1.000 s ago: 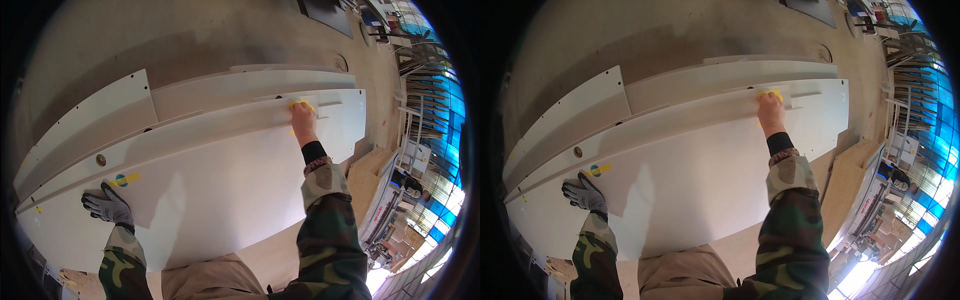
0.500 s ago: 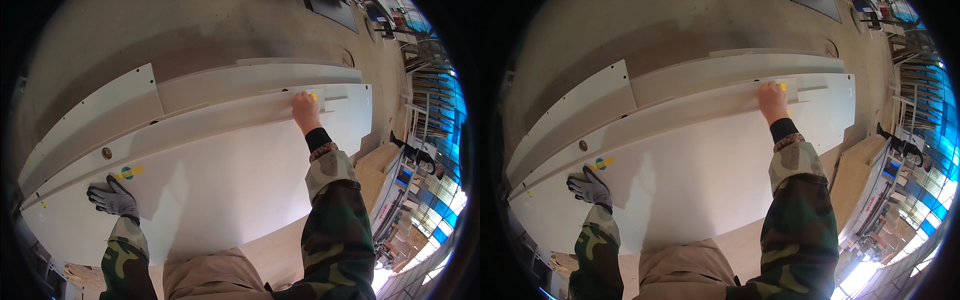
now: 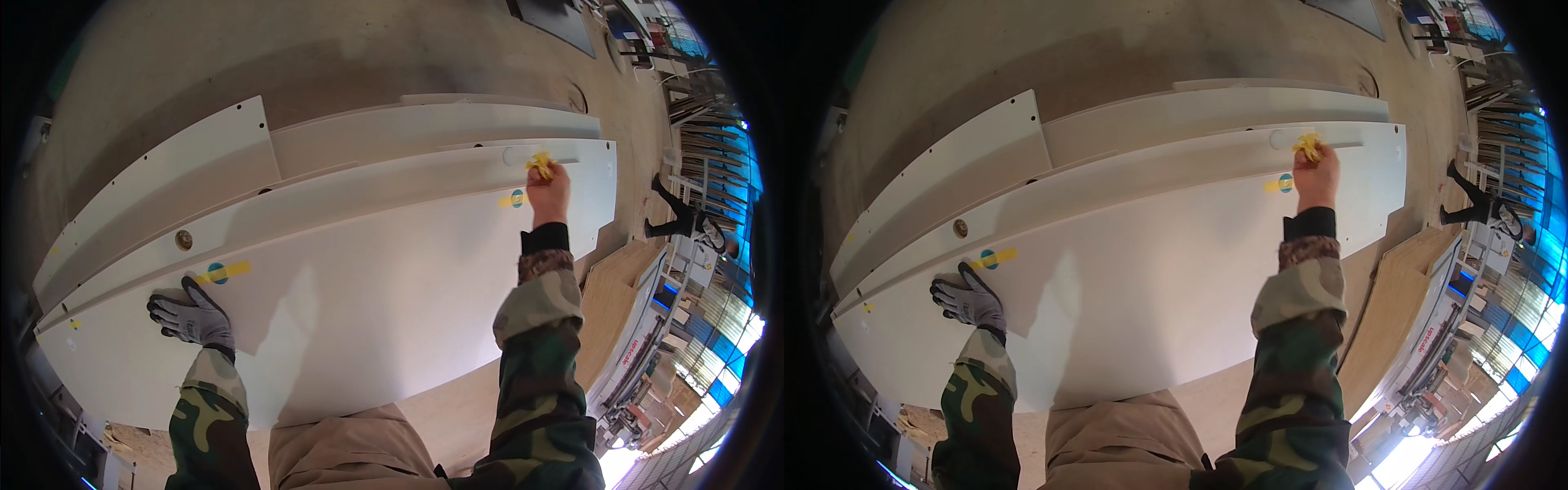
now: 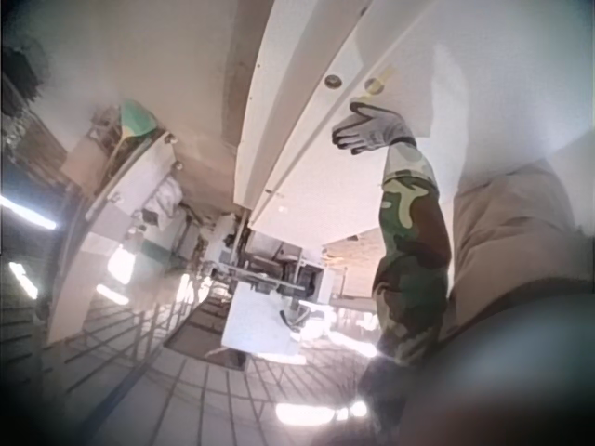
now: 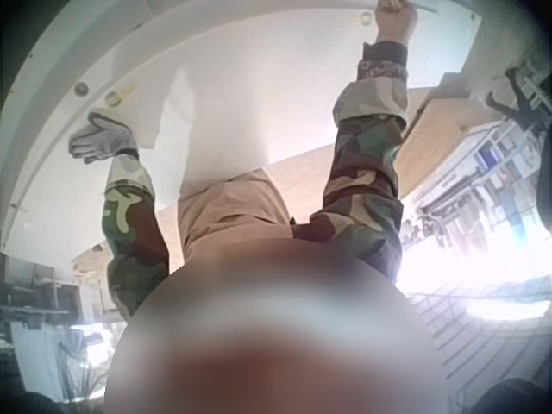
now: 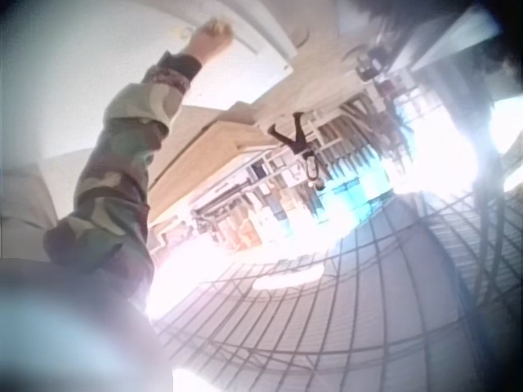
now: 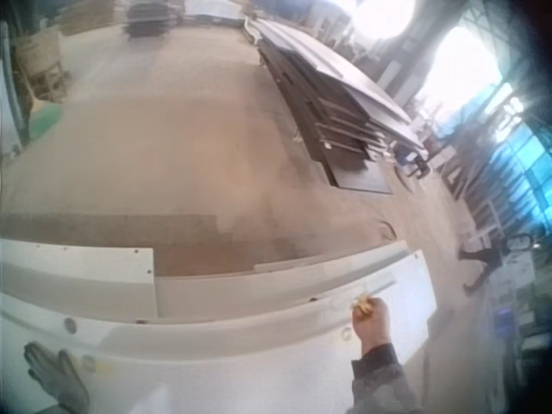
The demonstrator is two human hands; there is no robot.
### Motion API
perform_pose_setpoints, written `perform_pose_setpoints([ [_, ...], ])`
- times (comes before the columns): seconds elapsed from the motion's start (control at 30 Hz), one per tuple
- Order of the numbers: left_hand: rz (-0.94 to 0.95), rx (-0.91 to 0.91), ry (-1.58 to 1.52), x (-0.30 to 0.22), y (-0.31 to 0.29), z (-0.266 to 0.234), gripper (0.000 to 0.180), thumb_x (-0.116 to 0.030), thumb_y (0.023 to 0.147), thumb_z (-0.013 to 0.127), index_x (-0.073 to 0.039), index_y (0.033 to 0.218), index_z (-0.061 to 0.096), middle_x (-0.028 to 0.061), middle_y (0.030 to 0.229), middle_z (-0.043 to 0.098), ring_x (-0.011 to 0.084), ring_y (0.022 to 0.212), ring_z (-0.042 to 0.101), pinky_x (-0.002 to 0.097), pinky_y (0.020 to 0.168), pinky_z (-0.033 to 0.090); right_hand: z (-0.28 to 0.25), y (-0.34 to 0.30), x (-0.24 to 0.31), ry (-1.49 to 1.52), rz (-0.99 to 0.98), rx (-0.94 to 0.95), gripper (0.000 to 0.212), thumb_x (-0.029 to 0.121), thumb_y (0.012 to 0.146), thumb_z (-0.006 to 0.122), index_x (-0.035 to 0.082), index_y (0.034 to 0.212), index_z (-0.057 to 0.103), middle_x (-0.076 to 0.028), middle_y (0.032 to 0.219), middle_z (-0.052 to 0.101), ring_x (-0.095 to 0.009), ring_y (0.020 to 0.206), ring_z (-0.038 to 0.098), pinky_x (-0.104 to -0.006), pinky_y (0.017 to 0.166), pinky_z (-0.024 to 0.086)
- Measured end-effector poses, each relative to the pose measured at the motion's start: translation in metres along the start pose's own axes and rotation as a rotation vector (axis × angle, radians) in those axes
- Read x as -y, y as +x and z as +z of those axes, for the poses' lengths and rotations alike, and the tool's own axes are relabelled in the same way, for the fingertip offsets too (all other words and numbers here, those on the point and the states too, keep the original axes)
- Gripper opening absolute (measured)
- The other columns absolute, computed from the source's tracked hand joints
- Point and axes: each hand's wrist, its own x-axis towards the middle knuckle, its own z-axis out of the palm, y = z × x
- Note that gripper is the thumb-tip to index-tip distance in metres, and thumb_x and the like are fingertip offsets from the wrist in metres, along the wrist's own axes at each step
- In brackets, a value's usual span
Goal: The person repeatedly picks up large white panels from a stack, places them on a workbench, and marks them with small colored stickers. The person then returns each marked panel to the stack and repeats the process.
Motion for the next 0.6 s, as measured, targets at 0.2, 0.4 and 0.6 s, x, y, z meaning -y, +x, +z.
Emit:
perform_pose_setpoints([
  [0.2, 0.001, -0.007, 0.028, -0.003, 0.004, 0.005, 0.081, -0.065, 0.086, 0.034, -0.007, 0.141, 0.022, 0.0174, 0.145, 0.023, 0.0348, 0.135, 0.019, 0.0519, 0.107, 0.016, -0.004, 0.012, -0.011, -0.966, -0.278, 0.213, 0.013, 0.012, 0.086, 0.049, 0.001, 0.091, 0.054, -0.01, 0.082, 0.055, -0.017, 0.072, 0.055, -0.0276, 0.055, 0.044],
  [0.4, 0.027, 0.005, -0.013, -0.003, -0.001, 0.013, 0.081, -0.062, 0.087, 0.036, -0.005, 0.141, 0.02, 0.0196, 0.145, 0.021, 0.0365, 0.134, 0.019, 0.0529, 0.107, 0.015, 0.017, 0.043, -0.039, -1.631, -0.799, 0.225, 0.015, 0.013, 0.085, 0.05, 0.002, 0.094, 0.055, -0.01, 0.082, 0.057, -0.018, 0.069, 0.056, -0.0292, 0.057, 0.046],
  [0.6, 0.002, -0.026, 0.044, 0.0, 0.013, 0.009, 0.081, -0.063, 0.086, 0.037, -0.004, 0.14, 0.022, 0.0203, 0.143, 0.026, 0.037, 0.133, 0.021, 0.055, 0.105, 0.018, 0.005, -0.021, 0.003, -0.495, -0.126, 0.46, 0.013, 0.007, 0.088, 0.049, 0.002, 0.099, 0.052, -0.007, 0.088, 0.055, -0.016, 0.075, 0.054, -0.0264, 0.067, 0.043],
])
